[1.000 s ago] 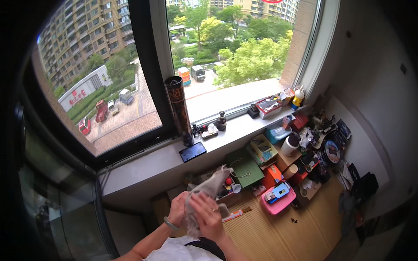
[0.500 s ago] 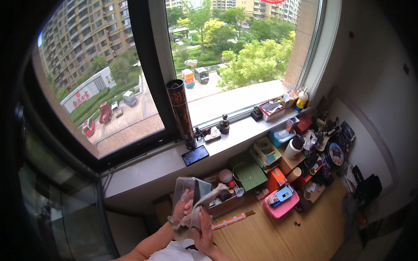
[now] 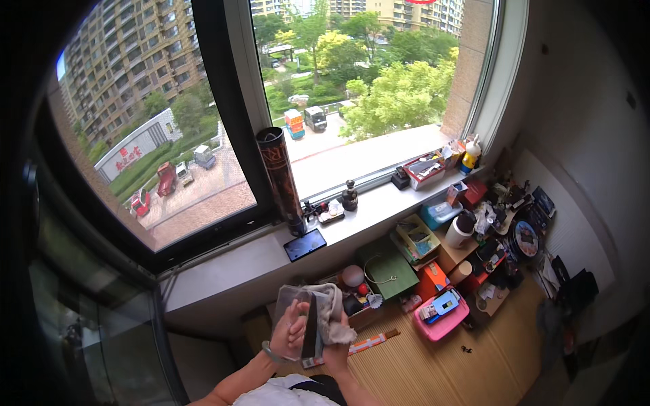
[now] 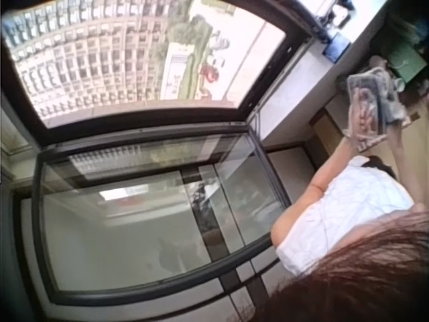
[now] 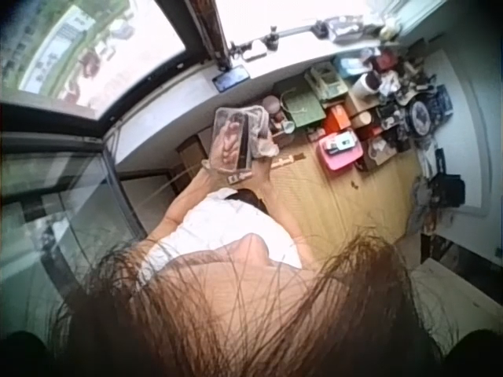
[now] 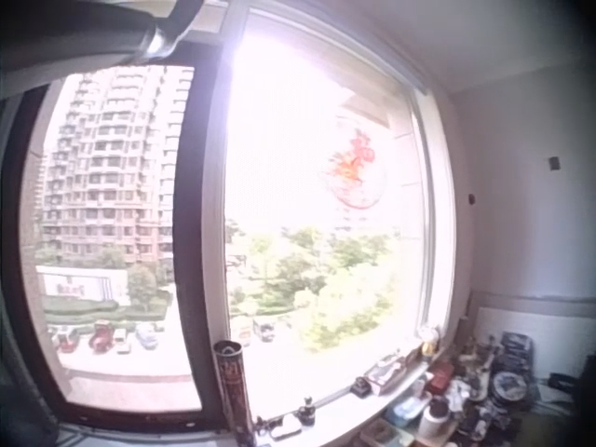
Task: The person wipes a light switch, the headboard of a bed, and a bed platform with a cloth, then cleans a long orange tube, a cylinder, a small bottle, a smartphone, and a toy rabbit on a windowsill.
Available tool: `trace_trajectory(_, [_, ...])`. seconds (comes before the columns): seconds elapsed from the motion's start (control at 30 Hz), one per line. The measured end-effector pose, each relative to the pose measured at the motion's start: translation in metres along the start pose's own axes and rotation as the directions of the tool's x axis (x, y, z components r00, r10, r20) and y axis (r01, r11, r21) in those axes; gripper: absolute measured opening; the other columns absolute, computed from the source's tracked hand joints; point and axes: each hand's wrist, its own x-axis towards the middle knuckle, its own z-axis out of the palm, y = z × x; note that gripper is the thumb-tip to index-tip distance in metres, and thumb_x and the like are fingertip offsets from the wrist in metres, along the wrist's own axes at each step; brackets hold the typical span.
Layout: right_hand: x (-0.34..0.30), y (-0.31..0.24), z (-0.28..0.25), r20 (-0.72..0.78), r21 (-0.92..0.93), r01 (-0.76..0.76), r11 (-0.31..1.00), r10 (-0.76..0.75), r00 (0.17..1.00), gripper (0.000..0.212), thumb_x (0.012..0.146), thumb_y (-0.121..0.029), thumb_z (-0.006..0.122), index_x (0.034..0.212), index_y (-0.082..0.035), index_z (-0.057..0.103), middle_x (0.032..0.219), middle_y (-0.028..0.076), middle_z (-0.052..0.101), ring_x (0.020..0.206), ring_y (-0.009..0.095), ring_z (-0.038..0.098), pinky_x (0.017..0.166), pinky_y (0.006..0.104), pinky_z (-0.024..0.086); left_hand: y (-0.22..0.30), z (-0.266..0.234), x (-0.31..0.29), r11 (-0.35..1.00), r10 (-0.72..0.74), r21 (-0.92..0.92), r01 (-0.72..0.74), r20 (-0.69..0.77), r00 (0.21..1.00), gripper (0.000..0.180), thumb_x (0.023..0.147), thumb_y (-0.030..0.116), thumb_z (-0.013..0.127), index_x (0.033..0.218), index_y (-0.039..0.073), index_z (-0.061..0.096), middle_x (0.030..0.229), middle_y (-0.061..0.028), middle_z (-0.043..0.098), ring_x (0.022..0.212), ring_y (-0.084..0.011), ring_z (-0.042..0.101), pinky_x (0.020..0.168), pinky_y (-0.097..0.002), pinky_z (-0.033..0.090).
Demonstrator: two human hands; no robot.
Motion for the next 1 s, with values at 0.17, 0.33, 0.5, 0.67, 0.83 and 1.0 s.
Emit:
trace_trajectory(0.17, [-0.059, -0.017, 0.016, 0.071, 0.625, -0.196, 0.756, 0.196, 0.978, 0.053, 0.09, -0.007, 0.051, 0.139, 0.005, 0.034, 0.129, 0.014, 0.049, 0.119, 0.023, 0.047, 0.102, 0.0339, 0.036, 0.002, -0.035, 0.029, 0.965, 0.259, -0.059, -0.256, 0.038, 0.965, 0.04, 0.101, 0.041, 0.04, 0.112, 0.008, 0.058, 0.047, 0.0026, 0.035, 0.032, -0.0068, 0.031, 0.026, -0.022, 0.027])
trace_trajectory(0.33, [-0.038, -0.02, -0.003, 0.095, -0.006, 0.252, 0.968, -0.25, 0.964, 0.052, 0.097, -0.021, 0.043, 0.14, 0.006, 0.032, 0.145, 0.024, 0.035, 0.134, 0.041, 0.034, 0.111, 0.0458, 0.022, -0.002, -0.013, 0.018, 0.964, 0.174, 0.221, -0.149, -0.096, 0.98, 0.052, 0.096, 0.052, 0.046, 0.117, 0.004, 0.05, 0.049, 0.0039, 0.032, 0.034, -0.0066, 0.03, 0.031, -0.0229, 0.024])
trace_trajectory(0.5, [0.016, -0.026, -0.018, 0.03, 0.106, 0.185, 0.977, -0.189, 0.981, 0.044, 0.1, -0.026, 0.038, 0.133, 0.003, 0.042, 0.136, 0.021, 0.046, 0.127, 0.032, 0.042, 0.106, 0.0401, 0.031, -0.021, -0.001, -0.002, 0.674, 0.33, 0.674, -0.303, 0.093, 0.939, 0.048, 0.098, 0.046, 0.046, 0.116, 0.003, 0.054, 0.053, 0.0061, 0.036, 0.036, -0.0053, 0.031, 0.033, -0.0242, 0.027])
trace_trajectory(0.67, [0.04, 0.028, -0.033, 0.118, 0.422, -0.384, 0.821, 0.37, 0.921, 0.032, 0.102, -0.03, 0.04, 0.108, -0.003, 0.057, 0.095, 0.001, 0.06, 0.083, 0.009, 0.055, 0.077, 0.0242, 0.045, -0.009, 0.001, -0.001, 0.735, 0.232, 0.646, -0.207, 0.047, 0.972, 0.03, 0.1, 0.03, 0.049, 0.1, 0.004, 0.065, 0.07, 0.0064, 0.051, 0.064, 0.0001, 0.046, 0.058, -0.0152, 0.039])
trace_trajectory(0.83, [0.061, 0.127, -0.06, 0.025, 0.704, -0.358, 0.614, 0.483, 0.875, 0.028, 0.09, -0.019, 0.045, 0.111, -0.005, 0.057, 0.104, 0.004, 0.061, 0.096, 0.016, 0.058, 0.088, 0.0299, 0.045, 0.054, -0.083, 0.062, 0.497, 0.56, 0.768, -0.404, 0.072, 0.825, 0.033, 0.099, 0.029, 0.048, 0.073, 0.01, 0.054, 0.061, 0.0066, 0.046, 0.056, -0.0026, 0.041, 0.049, -0.0229, 0.034])
trace_trajectory(1.0, [0.158, 0.124, -0.086, -0.232, 0.204, -0.151, 0.967, 0.198, 0.952, 0.044, 0.084, 0.001, 0.05, 0.126, -0.001, 0.037, 0.12, 0.013, 0.051, 0.111, 0.02, 0.05, 0.099, 0.0317, 0.037, 0.142, -0.159, 0.099, 0.695, 0.655, 0.57, -0.439, -0.248, 0.714, 0.038, 0.098, 0.041, 0.048, 0.066, 0.019, 0.048, 0.051, 0.0071, 0.037, 0.041, -0.0053, 0.032, 0.038, -0.0233, 0.024])
